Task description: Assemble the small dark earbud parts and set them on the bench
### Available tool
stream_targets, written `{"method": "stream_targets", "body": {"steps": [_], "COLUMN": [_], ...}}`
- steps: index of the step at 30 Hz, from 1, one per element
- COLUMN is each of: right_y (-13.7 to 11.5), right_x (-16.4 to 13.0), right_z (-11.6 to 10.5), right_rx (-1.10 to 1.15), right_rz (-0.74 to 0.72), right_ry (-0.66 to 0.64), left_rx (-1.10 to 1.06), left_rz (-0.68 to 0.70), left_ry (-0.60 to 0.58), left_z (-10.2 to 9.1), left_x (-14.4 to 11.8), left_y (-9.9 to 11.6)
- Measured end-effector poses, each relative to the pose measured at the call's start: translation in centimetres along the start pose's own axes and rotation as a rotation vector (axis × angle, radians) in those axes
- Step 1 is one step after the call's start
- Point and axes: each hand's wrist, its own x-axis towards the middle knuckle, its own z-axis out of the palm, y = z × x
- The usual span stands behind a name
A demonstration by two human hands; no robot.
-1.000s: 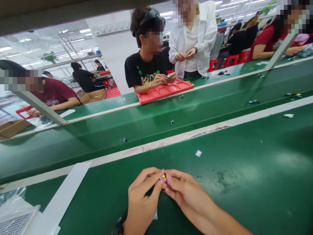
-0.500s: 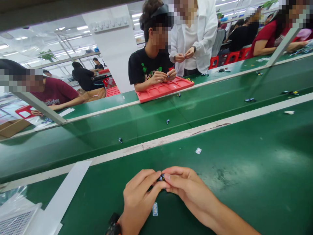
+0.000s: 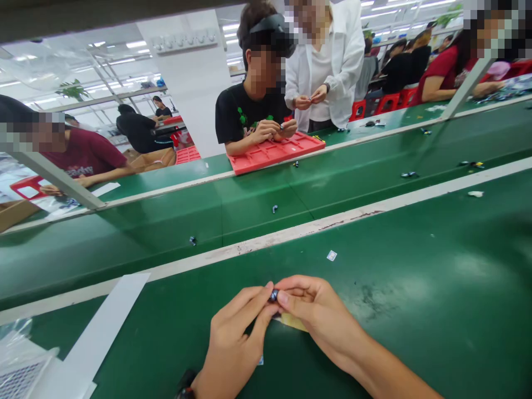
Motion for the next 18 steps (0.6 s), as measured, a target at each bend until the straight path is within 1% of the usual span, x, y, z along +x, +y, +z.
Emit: {"method": "stream_targets", "body": {"steps": [4,6,10,12,16,18], "right_y": [0.2,0.0,-0.6,-0.9,-1.3,-1.5], "right_x": [0.1,0.0,-0.2,-0.3,-0.5,-0.6], "right_z": [-0.1,0.0,0.1,-0.1,-0.3,-0.2], "right_rx": [-0.048,-0.116,-0.332,-0.393,-0.422,-0.404], "right_rz": [-0.004,-0.011,-0.075,-0.093,-0.097,-0.078], "right_ry": [-0.014,-0.039,-0.170,-0.218,-0.276,-0.297], "left_rx": [-0.054,-0.074,-0.124,-0.148,-0.205,-0.238], "left_rz": [-0.035,-0.064,-0.112,-0.142,-0.199,-0.216], "left_ry": [0.046,0.053,0.055,0.053,0.042,0.057], "left_z": [-0.2,-0.3,-0.5,-0.7,-0.9,-0.9], "left_x": [0.2,0.3,0.4,0.4,0.4,0.5], "left_y": [0.3,0.4,0.5,0.5,0.6,0.7]}}
